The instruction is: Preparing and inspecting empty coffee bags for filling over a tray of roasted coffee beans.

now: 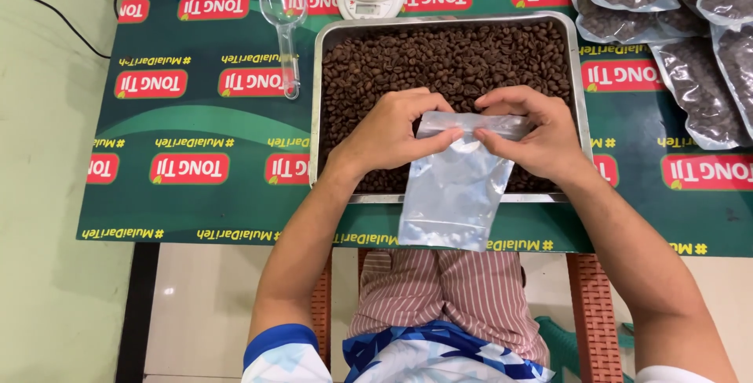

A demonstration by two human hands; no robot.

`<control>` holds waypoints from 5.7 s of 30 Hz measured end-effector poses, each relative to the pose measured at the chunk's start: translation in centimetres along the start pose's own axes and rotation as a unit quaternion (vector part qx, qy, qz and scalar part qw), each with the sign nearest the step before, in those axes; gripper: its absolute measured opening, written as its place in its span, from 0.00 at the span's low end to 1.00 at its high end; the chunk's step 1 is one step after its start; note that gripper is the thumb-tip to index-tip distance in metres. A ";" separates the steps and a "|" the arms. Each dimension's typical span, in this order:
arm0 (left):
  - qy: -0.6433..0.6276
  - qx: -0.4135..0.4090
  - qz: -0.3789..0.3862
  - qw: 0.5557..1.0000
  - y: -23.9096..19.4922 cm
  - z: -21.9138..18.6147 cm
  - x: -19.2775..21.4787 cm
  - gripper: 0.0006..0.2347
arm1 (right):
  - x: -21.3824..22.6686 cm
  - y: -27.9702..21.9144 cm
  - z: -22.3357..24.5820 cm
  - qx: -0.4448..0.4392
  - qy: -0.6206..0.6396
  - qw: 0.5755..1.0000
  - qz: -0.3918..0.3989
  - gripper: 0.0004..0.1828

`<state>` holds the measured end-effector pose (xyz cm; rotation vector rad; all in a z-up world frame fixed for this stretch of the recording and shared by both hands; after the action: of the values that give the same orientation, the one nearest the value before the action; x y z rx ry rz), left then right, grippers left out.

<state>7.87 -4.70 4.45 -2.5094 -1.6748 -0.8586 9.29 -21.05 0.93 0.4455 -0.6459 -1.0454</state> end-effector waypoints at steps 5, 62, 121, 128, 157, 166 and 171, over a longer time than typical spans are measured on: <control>0.003 -0.004 -0.004 1.000 0.1 -0.4 0.3 0.06 | -0.1 0.2 0.1 -0.010 -0.008 1.000 0.004 0.21; 0.129 0.040 0.034 0.990 0.0 1.0 -0.5 0.16 | 5.9 -1.0 -3.3 -0.199 0.232 0.875 -0.375 0.13; 0.253 -0.252 0.315 0.879 1.2 -11.3 -35.2 0.19 | 32.9 -30.5 11.5 -0.419 -0.555 0.671 -0.257 0.17; 0.324 -0.215 0.293 0.873 2.3 -7.6 -33.7 0.22 | 36.1 -35.1 11.0 -0.399 -0.450 0.668 -0.438 0.12; 0.374 -0.246 0.185 0.875 0.2 -8.7 -23.3 0.24 | 22.8 -16.1 0.2 -0.151 -0.887 0.416 0.133 0.14; 0.311 -0.183 0.137 0.922 0.4 -6.4 -19.9 0.21 | 21.1 -14.3 -1.4 -0.011 -0.795 0.602 0.065 0.13; 0.338 -0.207 0.088 0.914 0.2 -5.5 -19.1 0.18 | 18.5 -12.0 2.7 -0.016 -0.765 0.636 0.102 0.32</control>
<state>0.27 -22.75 0.76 -2.1006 -1.1030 -1.9317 6.05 -43.04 0.57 -0.7431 -2.1243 -1.0242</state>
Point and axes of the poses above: each hand's wrist, its own y-axis towards the middle knuckle, its own x-axis out of the back of the hand, z = x × y, the point moved 10 cm from there along y, towards the middle knuckle, and after that the axes turned 9 degrees about x, right-handed, at the moved point
